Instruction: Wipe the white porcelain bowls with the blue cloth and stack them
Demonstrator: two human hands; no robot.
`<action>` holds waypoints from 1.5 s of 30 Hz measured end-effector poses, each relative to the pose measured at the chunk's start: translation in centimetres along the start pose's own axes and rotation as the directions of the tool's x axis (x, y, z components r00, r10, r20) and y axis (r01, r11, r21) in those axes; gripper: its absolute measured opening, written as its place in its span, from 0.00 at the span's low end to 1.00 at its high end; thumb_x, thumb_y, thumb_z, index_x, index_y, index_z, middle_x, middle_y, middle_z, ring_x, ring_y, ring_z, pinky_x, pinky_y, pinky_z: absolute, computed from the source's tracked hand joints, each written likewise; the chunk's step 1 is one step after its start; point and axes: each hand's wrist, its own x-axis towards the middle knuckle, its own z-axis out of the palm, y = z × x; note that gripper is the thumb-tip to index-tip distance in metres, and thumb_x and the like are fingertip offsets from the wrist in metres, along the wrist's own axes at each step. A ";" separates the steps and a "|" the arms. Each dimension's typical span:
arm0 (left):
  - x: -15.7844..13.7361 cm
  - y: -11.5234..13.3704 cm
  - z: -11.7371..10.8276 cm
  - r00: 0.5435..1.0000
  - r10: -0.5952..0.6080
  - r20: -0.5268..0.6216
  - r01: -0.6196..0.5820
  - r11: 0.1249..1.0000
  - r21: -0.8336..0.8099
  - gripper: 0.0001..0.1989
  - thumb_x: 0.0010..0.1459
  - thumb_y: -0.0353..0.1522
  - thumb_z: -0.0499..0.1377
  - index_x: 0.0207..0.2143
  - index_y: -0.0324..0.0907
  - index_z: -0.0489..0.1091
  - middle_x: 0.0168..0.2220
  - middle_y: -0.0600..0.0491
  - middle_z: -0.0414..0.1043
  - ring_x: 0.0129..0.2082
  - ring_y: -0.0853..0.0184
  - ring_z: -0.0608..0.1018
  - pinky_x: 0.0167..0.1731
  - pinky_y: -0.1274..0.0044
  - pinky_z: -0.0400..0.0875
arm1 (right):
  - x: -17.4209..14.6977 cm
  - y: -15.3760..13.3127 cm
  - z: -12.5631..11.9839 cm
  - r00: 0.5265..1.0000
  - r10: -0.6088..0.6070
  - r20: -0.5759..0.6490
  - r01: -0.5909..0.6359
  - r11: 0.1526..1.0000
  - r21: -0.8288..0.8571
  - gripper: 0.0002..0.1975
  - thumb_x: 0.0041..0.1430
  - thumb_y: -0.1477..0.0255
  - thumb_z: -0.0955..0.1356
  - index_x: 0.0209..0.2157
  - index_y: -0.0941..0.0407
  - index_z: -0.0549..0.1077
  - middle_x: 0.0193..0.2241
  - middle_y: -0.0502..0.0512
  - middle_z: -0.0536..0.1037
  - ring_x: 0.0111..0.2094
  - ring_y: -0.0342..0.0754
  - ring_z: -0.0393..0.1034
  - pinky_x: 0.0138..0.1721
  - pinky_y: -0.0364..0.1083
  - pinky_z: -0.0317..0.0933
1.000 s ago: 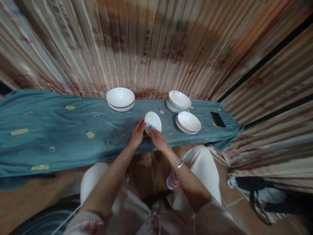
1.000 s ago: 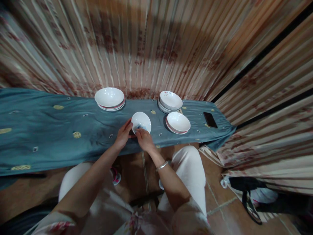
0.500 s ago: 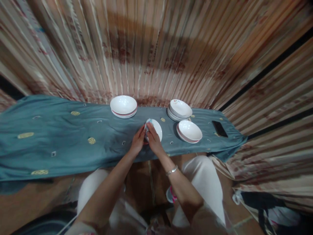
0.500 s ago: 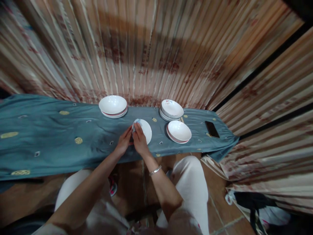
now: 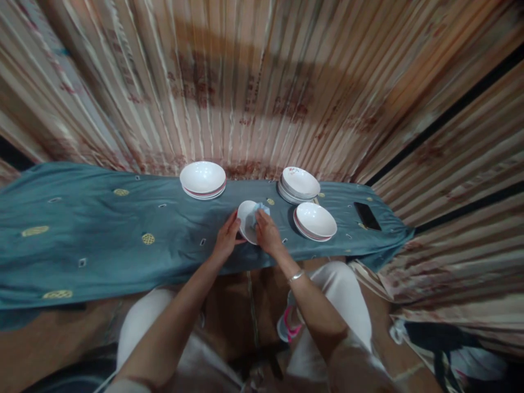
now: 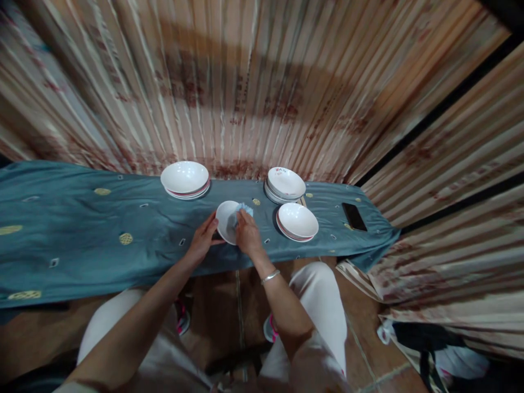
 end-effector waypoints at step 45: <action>0.0 0.0 -0.6 0.999 -0.032 -0.019 0.032 0.999 -0.015 0.26 0.60 0.42 0.56 0.60 0.45 0.65 0.56 0.45 0.70 0.47 0.56 0.77 0.31 0.70 0.79 | -0.8 -3.2 -2.0 0.970 0.096 0.223 -0.078 0.993 -0.089 0.12 0.65 0.71 0.62 0.39 0.59 0.76 0.42 0.62 0.79 0.46 0.54 0.72 0.51 0.51 0.60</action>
